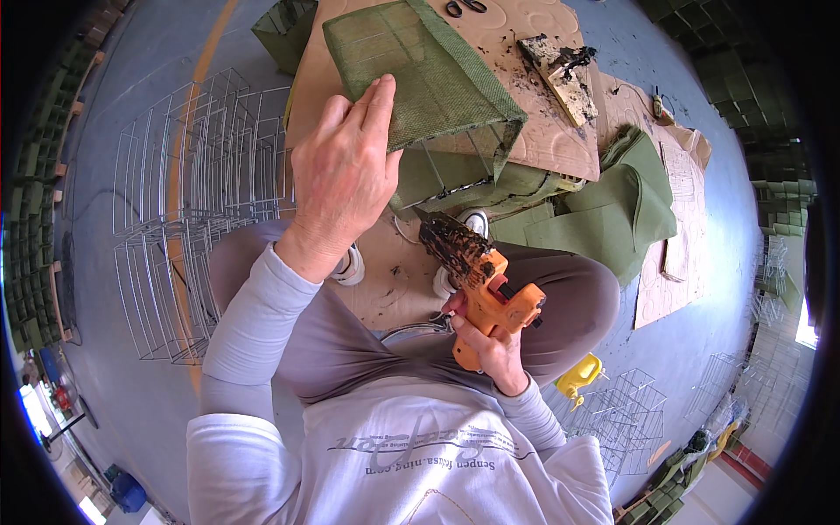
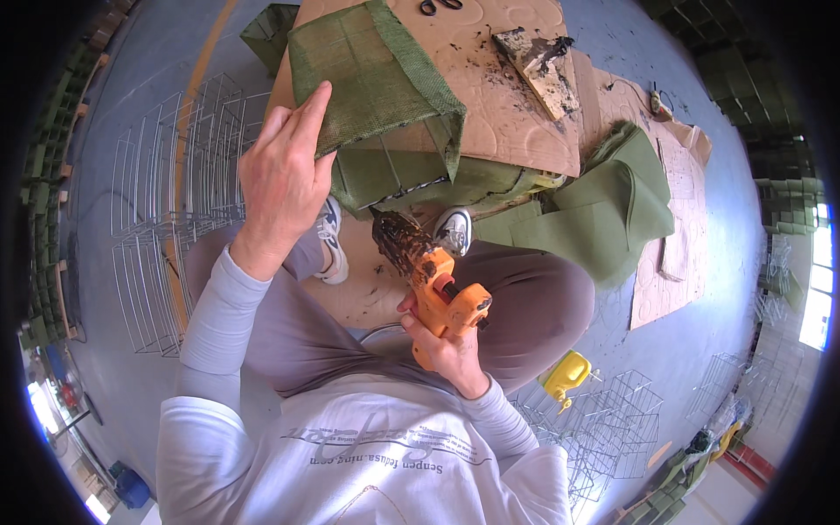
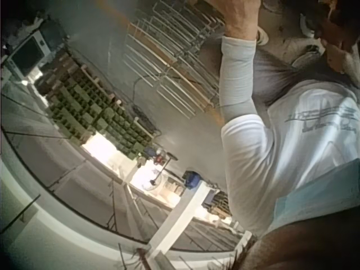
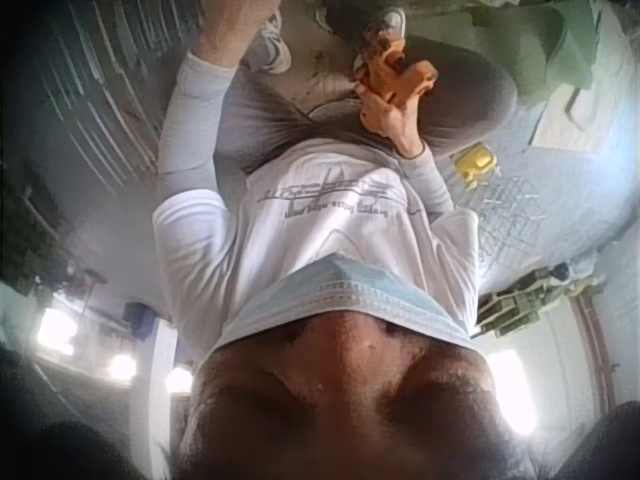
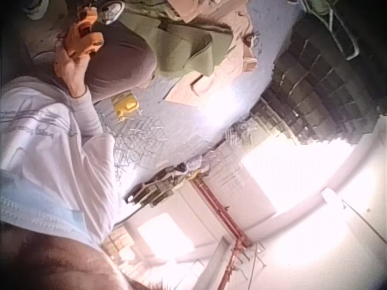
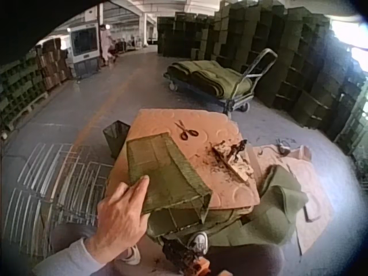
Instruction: Assembling and securing green fabric liners onto metal frames using a hot glue gun.
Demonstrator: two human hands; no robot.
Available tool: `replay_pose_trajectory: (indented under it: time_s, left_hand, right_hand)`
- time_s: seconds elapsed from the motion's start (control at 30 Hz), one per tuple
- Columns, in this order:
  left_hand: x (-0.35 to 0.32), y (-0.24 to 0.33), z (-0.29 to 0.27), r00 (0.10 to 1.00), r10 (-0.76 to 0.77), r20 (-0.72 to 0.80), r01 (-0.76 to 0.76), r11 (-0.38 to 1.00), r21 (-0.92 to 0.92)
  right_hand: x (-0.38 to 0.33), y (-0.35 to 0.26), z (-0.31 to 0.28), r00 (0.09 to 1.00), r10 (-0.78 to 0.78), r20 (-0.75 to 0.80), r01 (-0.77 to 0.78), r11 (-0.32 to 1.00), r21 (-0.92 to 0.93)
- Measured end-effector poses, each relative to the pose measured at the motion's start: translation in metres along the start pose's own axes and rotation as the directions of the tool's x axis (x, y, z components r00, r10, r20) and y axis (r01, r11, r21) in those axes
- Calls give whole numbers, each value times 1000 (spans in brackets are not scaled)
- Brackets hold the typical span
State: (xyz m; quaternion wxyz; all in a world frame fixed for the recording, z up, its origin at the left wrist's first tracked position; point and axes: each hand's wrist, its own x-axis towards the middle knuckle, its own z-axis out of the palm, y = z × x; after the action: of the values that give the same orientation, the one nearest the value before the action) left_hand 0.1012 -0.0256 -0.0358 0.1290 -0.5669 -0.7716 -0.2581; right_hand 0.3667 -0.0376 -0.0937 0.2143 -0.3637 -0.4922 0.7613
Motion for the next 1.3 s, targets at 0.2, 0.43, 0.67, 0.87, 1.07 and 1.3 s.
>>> replay_pose_trajectory:
  time_s: [0.2, 0.43, 0.67, 0.87, 1.07, 1.3]
  left_hand:
    - [0, -1, 0, 1000, 4, 0, -4, 1000, -8]
    - [0, 1, 1, 1000, -4, 4, 4, 1000, -15]
    - [1, 2, 0, 1000, -14, 6, 14, 1000, -11]
    - [0, 1, -1, 1000, -22, 18, 23, 1000, -12]
    - [-1, 0, 0, 999, -47, 22, 47, 999, -23]
    - [1, -7, 3, 999, 24, -48, -24, 1000, 8]
  right_hand:
    - [0, 1, 1, 1000, 0, 11, 0, 1000, 9]
    - [0, -1, 2, 1000, 23, 0, -23, 999, 36]
    - [-1, 7, 3, 999, 17, 34, -19, 999, 42]
    - [-1, 11, 4, 995, 16, 95, -17, 1000, 4]
    - [-2, 14, 8, 996, 25, 82, -26, 999, 19]
    - [0, 20, 11, 995, -71, 69, 74, 996, -43]
